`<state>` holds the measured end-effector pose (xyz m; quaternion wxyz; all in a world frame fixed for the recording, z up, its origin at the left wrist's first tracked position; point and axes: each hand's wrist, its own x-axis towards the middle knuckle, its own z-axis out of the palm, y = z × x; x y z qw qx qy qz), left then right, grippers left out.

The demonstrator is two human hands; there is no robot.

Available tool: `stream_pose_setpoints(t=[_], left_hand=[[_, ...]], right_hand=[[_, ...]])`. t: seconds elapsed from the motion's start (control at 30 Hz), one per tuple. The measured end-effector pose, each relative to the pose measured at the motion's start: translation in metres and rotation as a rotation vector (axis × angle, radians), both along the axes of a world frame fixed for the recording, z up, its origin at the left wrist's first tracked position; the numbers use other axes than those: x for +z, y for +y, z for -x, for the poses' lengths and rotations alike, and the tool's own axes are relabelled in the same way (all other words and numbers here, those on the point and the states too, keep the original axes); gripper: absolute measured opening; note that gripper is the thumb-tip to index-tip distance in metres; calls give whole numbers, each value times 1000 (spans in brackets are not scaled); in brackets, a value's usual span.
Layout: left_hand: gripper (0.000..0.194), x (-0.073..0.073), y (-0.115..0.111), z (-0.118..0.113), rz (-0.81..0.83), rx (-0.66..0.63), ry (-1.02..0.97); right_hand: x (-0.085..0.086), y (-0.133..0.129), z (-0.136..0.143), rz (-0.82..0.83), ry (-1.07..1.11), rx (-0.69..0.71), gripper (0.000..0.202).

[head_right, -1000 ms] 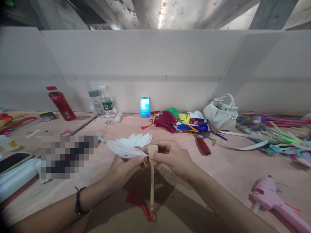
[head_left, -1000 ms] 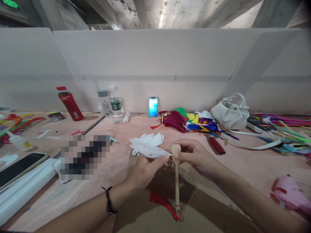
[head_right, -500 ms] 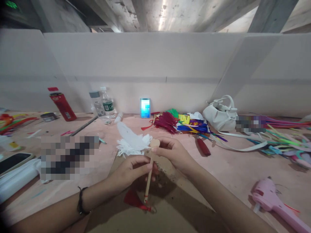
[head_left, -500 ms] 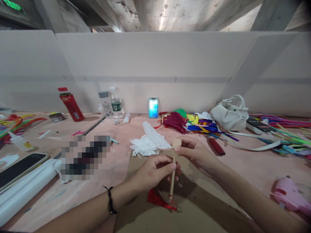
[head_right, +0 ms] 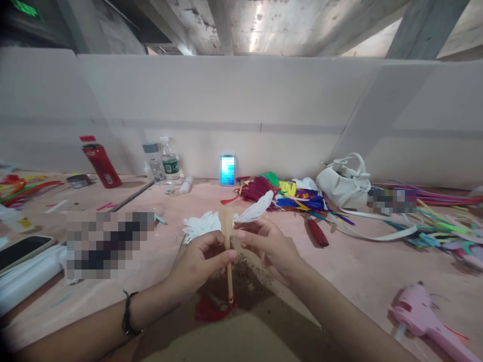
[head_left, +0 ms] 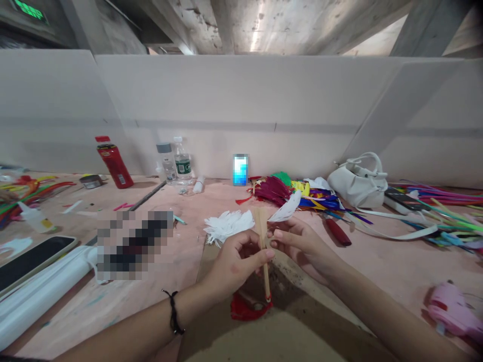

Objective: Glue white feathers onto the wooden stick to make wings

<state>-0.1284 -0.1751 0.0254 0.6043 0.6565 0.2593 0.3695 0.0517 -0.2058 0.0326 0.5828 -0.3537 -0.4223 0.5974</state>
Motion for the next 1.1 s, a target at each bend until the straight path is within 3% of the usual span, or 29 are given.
stream_pose_setpoints(t=[0.3, 0.7, 1.1], left_hand=[[31, -14, 1, -1, 9, -39, 56], [22, -18, -3, -3, -21, -65, 119], [25, -17, -5, -3, -43, -62, 157]], right_hand=[[1, -6, 14, 3, -9, -49, 31], [0, -14, 29, 15, 37, -214, 28], [-3, -13, 30, 76, 33, -178, 24]])
